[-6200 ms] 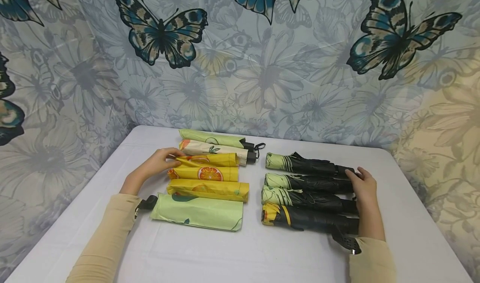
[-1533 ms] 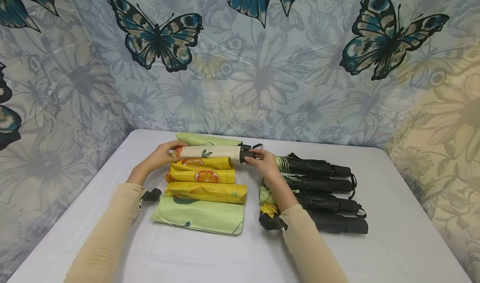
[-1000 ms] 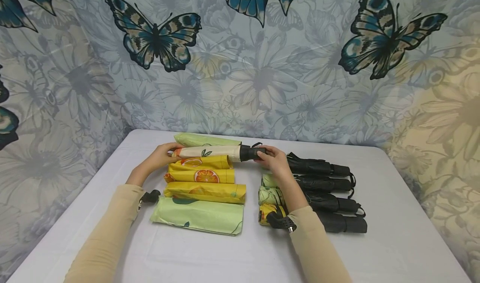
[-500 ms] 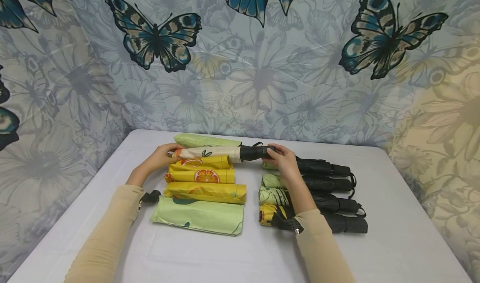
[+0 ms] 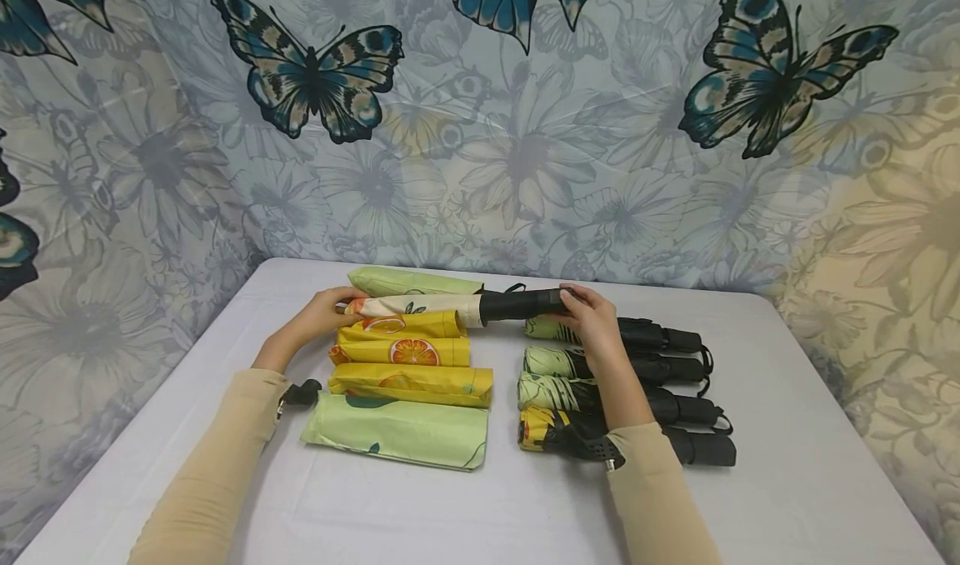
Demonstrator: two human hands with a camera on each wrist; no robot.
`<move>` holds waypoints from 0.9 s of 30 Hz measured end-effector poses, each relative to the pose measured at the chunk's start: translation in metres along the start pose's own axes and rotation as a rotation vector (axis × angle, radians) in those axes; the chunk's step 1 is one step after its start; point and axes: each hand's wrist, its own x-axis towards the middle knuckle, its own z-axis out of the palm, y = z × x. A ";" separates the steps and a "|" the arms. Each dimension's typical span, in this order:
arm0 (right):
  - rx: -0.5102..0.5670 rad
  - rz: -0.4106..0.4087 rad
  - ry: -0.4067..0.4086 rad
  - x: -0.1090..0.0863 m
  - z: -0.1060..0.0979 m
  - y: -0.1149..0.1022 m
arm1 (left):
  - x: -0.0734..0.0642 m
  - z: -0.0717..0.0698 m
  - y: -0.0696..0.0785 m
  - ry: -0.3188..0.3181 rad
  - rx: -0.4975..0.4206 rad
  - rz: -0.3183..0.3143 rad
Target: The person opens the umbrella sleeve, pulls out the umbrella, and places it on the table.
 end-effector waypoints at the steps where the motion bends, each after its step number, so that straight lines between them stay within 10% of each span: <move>1: 0.004 -0.004 0.002 0.000 -0.001 0.000 | 0.000 0.000 0.000 0.000 -0.002 0.000; 27: 0.480 -0.053 0.110 -0.008 -0.058 -0.017 | -0.002 -0.001 0.003 -0.001 0.028 0.007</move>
